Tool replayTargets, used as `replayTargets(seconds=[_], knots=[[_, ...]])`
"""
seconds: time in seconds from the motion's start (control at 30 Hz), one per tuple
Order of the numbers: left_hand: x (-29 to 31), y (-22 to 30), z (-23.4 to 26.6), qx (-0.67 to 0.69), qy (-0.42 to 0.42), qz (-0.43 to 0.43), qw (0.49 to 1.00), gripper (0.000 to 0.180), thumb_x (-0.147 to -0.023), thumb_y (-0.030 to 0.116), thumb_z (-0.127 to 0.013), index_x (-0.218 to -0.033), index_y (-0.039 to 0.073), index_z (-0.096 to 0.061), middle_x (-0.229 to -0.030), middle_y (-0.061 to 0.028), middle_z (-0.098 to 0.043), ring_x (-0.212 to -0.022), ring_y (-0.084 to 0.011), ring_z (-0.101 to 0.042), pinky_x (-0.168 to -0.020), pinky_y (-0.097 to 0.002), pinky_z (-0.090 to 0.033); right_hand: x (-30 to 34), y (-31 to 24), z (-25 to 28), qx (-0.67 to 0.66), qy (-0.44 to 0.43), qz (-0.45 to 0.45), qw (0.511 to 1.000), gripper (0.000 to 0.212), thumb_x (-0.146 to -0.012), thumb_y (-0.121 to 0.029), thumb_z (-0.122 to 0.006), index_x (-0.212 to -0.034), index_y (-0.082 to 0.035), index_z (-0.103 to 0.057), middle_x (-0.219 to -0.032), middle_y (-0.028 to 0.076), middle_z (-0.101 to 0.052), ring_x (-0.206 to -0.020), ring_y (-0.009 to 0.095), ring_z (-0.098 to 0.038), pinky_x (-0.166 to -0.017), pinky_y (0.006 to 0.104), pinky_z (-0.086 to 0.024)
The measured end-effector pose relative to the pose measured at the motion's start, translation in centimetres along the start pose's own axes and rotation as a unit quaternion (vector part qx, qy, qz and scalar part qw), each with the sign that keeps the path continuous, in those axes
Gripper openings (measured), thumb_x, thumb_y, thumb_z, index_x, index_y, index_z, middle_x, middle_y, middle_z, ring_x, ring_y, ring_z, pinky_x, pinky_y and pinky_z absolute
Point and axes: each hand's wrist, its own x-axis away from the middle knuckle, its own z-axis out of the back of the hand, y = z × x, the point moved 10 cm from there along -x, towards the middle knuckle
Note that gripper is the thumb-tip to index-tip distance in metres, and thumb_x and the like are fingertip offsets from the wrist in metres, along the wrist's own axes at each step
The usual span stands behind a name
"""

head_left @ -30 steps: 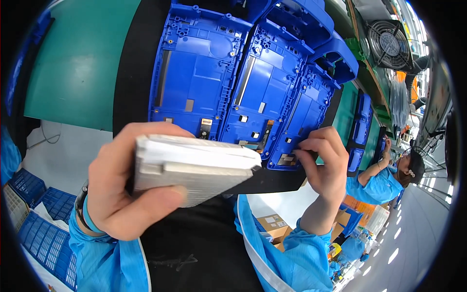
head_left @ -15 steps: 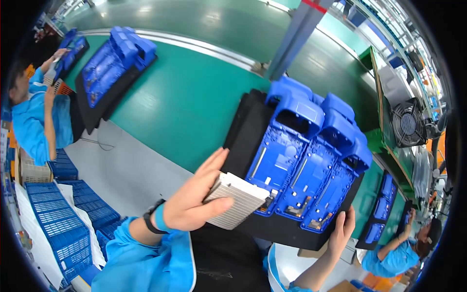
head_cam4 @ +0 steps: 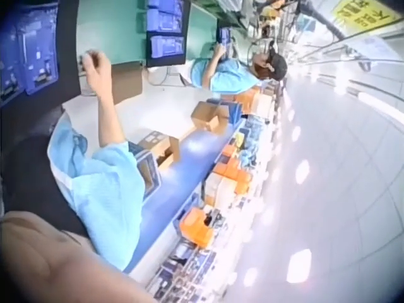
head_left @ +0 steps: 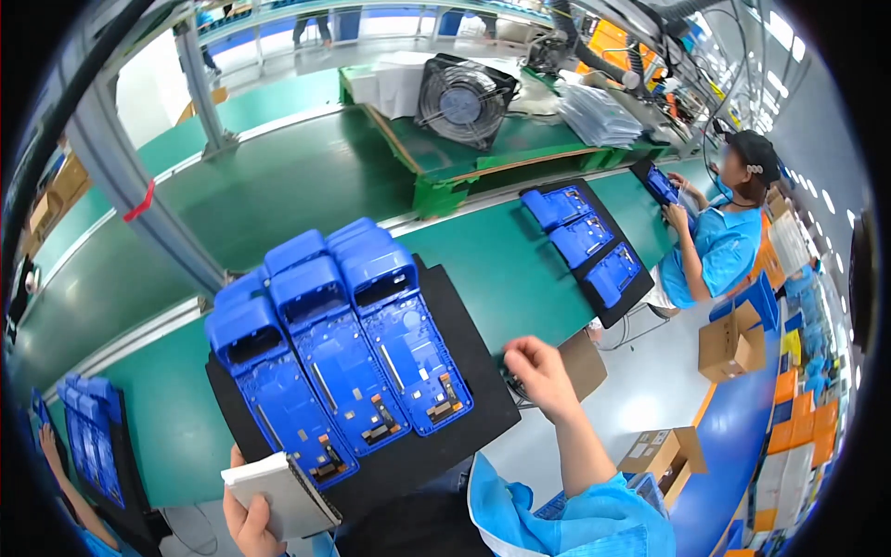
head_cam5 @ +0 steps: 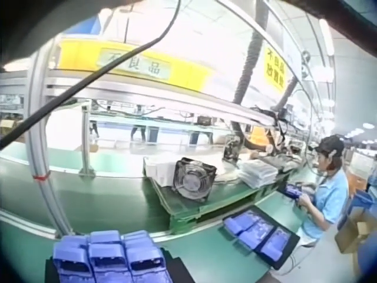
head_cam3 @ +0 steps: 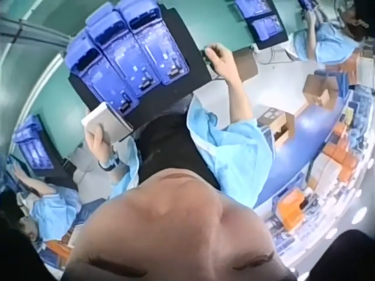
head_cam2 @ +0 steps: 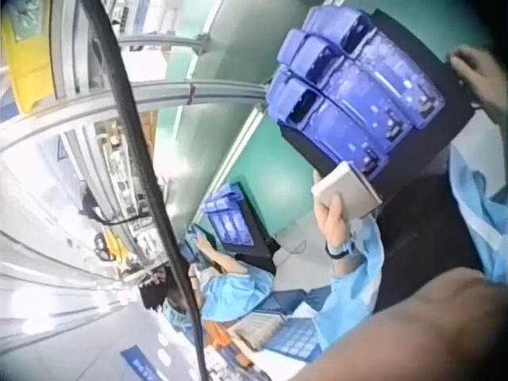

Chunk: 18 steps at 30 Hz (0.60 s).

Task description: The person applies small adhesive pads or stickers by hand to the interior of blue plastic device housings.

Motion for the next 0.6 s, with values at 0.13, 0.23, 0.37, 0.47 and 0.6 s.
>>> replayTargets(seconds=[0.13,0.23,0.37,0.47,0.6], knots=[[1.3,-2.3,1.7,-0.017,0.003,0.137,0.99,0.049,-0.09,0.011,-0.065,-0.133,-0.005,-0.048,-0.126,-0.0171,-0.059,-0.111,-0.0247,-0.059,-0.098,-0.0347,-0.045,2.1,-1.5,-3.0,-0.005,-0.048,0.059,0.997,0.043,-0.095,-0.029,-0.064,-0.12,0.005,-0.056,-0.097,0.011,-0.068,-0.086,0.017,-0.064,-0.074,0.03,-0.051],[1.8,-1.3,-1.2,-0.034,-0.042,0.111,0.992,0.047,-0.094,0.013,-0.057,-0.135,-0.005,-0.045,-0.122,-0.0133,-0.059,-0.109,-0.0241,-0.058,-0.099,-0.0348,-0.042,1.6,-2.6,-1.8,0.078,-0.039,0.035,0.996,0.042,-0.094,-0.024,-0.064,-0.124,0.005,-0.054,-0.104,0.012,-0.067,-0.092,0.017,-0.064,-0.079,0.031,-0.052],[2.4,-1.2,-4.3,0.035,-0.096,0.138,0.985,0.052,-0.092,0.01,-0.056,-0.139,-0.007,-0.04,-0.128,-0.0151,-0.057,-0.114,-0.0254,-0.056,-0.101,-0.0362,-0.041,0.8,-3.5,1.7,0.002,0.016,0.1,0.995,0.039,-0.09,-0.02,-0.068,-0.12,0.004,-0.058,-0.101,0.011,-0.068,-0.091,0.016,-0.063,-0.08,0.0307,-0.052],[3.3,-1.7,-9.5,0.066,-0.207,0.153,0.964,0.058,-0.09,0.016,-0.063,-0.138,-0.007,-0.041,-0.128,-0.0157,-0.057,-0.114,-0.0249,-0.056,-0.1,-0.0357,-0.041,-1.3,-3.9,5.7,0.009,0.038,0.094,0.995,0.039,-0.088,-0.017,-0.071,-0.119,0.004,-0.059,-0.103,0.008,-0.068,-0.092,0.014,-0.062,-0.081,0.0296,-0.051],[4.2,-2.1,-16.8,0.053,-0.318,0.193,0.927,0.049,-0.089,0.023,-0.069,-0.126,-0.003,-0.051,-0.121,-0.0117,-0.06,-0.111,-0.0214,-0.057,-0.098,-0.0329,-0.042,-6.4,-3.7,11.8,0.068,0.086,0.116,0.987,0.028,-0.086,-0.013,-0.073,-0.109,0.003,-0.065,-0.093,0.006,-0.07,-0.086,0.011,-0.063,-0.079,0.0272,-0.051]])
